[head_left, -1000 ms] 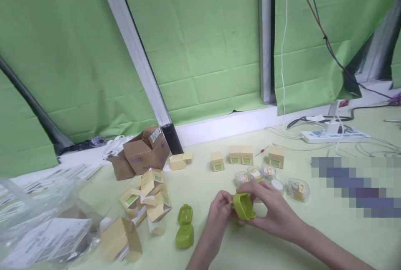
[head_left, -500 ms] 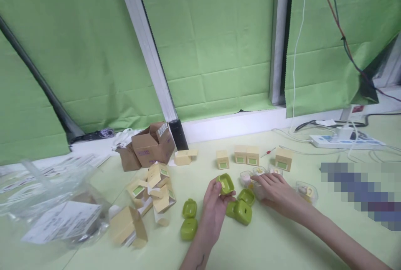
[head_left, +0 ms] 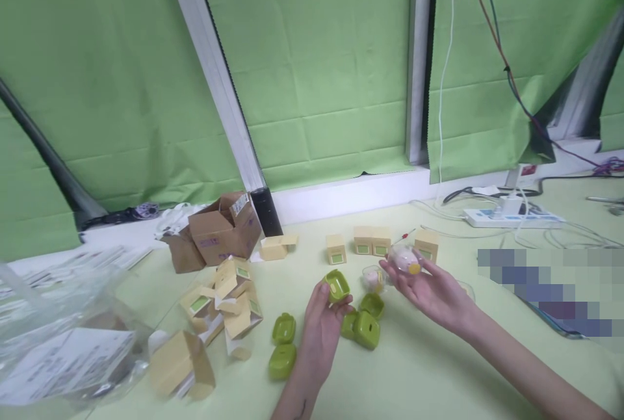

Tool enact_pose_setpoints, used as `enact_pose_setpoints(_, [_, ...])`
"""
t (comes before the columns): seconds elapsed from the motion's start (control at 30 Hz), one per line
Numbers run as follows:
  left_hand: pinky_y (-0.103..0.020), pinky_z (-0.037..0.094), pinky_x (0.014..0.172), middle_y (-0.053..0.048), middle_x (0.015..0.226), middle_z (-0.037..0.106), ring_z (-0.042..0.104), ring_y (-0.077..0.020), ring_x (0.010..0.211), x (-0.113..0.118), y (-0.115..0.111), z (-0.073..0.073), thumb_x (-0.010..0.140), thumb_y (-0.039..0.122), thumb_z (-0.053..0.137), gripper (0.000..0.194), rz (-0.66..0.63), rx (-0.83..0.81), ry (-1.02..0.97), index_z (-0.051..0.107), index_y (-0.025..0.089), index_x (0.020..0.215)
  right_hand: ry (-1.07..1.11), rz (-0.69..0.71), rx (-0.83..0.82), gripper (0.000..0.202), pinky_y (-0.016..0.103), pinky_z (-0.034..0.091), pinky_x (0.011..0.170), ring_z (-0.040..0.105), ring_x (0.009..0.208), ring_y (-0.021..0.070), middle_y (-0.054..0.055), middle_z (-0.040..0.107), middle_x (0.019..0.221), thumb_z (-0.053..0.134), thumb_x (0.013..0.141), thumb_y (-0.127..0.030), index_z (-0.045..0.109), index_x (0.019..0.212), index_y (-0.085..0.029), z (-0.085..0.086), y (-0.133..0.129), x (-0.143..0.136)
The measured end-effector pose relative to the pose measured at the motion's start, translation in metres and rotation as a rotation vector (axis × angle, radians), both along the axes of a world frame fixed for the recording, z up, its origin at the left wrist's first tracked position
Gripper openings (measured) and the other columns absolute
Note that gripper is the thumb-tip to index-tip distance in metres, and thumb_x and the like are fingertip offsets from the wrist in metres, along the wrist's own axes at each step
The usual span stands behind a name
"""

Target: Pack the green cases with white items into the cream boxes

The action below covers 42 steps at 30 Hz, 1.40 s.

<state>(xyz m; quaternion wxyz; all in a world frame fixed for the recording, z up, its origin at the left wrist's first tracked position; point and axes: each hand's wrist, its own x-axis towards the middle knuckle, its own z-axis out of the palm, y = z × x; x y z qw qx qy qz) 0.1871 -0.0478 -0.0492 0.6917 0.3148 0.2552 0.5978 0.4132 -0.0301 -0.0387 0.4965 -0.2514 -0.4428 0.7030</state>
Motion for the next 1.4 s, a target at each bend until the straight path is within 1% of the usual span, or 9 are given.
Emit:
enact_pose_setpoints(0.3, [-0.029,0.045,0.076,-0.005,0.093,0.063,0.062,-0.0165,0.082,0.002,-0.002,0.0,0.082,0.032,0.06,0.021,-0.019,-0.021,-0.013,0.061,0.016,0.095,-0.089,-0.032,0.063,0.063,0.033,0.041,0.099,0.053,0.116,0.0137,0.01,0.061,0.118,0.012,0.094,-0.056,0.056,0.117,-0.016,-0.005,0.002,0.001])
enact_pose_setpoints(0.5, [-0.03,0.044,0.08,-0.004,0.093,0.063,0.061,-0.0181,0.086,0.002,-0.002,0.001,0.083,0.031,0.059,0.017,-0.043,-0.035,-0.005,0.061,0.017,0.092,-0.821,-0.428,0.312,0.061,0.031,0.053,0.057,0.064,0.065,0.0176,0.008,0.069,0.084,0.009,0.095,-0.049,0.06,0.098,-0.018,-0.009,-0.003,-0.009])
enact_pose_setpoints(0.67, [-0.031,0.046,0.078,-0.004,0.09,0.063,0.061,-0.0174,0.082,0.003,0.001,0.0,0.078,0.032,0.064,0.02,-0.02,-0.077,0.003,0.062,0.016,0.09,-1.093,-0.554,0.474,0.045,0.035,0.048,0.063,0.06,0.074,0.0217,0.006,0.066,0.082,0.024,0.093,-0.043,0.061,0.079,-0.021,-0.006,-0.01,-0.015])
enact_pose_setpoints(0.8, [-0.03,0.046,0.076,-0.005,0.089,0.064,0.061,-0.0172,0.081,0.004,0.0,0.0,0.078,0.033,0.065,0.021,-0.028,-0.07,0.009,0.062,0.015,0.088,-1.305,-0.544,0.674,0.02,0.044,0.044,0.071,0.055,0.074,0.0273,0.005,0.06,0.068,0.057,0.075,-0.041,0.059,0.073,-0.021,-0.009,-0.011,-0.02])
enact_pose_setpoints(0.97, [-0.03,0.046,0.076,-0.004,0.088,0.063,0.062,-0.0165,0.079,0.005,-0.002,0.001,0.078,0.034,0.064,0.02,-0.008,-0.005,0.043,0.062,0.017,0.088,-1.426,-0.478,0.799,0.033,0.049,0.043,0.073,0.055,0.077,0.0314,0.01,0.061,0.073,0.067,0.066,-0.052,0.061,0.071,-0.02,-0.017,-0.008,-0.019])
enact_pose_setpoints(1.03, [-0.031,0.046,0.076,-0.003,0.089,0.063,0.062,-0.0173,0.08,0.005,-0.004,0.002,0.078,0.033,0.064,0.02,0.005,0.014,0.073,0.061,0.017,0.089,-1.415,-0.485,0.795,0.041,0.051,0.043,0.075,0.056,0.082,0.0321,0.01,0.063,0.082,0.063,0.069,-0.057,0.061,0.085,-0.02,-0.014,-0.009,-0.015])
enact_pose_setpoints(1.13, [-0.033,0.046,0.081,-0.006,0.099,0.064,0.062,-0.021,0.091,0.007,-0.01,0.005,0.078,0.032,0.064,0.027,0.007,0.031,0.16,0.059,0.019,0.101,-1.197,-0.533,0.641,0.031,0.046,0.046,0.078,0.057,0.091,0.027,0.008,0.061,0.099,0.047,0.085,-0.046,0.05,0.106,-0.024,-0.005,-0.015,-0.013])
enact_pose_setpoints(1.27, [-0.037,0.045,0.09,-0.011,0.116,0.059,0.058,-0.0259,0.105,0.013,-0.017,0.007,0.071,0.029,0.072,0.05,-0.023,-0.018,0.263,0.053,0.019,0.116,-0.705,-0.417,0.368,0.025,0.036,0.051,0.076,0.06,0.091,0.0205,0.004,0.059,0.105,0.042,0.09,-0.043,0.047,0.107,-0.026,0.006,-0.023,-0.023])
enact_pose_setpoints(1.4, [-0.038,0.05,0.081,-0.013,0.119,0.057,0.06,-0.0291,0.101,0.017,-0.018,0.005,0.069,0.032,0.073,0.048,-0.109,0.012,0.324,0.055,0.018,0.111,-0.462,-0.337,0.332,0.028,0.036,0.051,0.08,0.06,0.098,0.023,0.005,0.062,0.106,0.056,0.083,-0.044,0.055,0.104,-0.025,0.007,-0.028,-0.035])
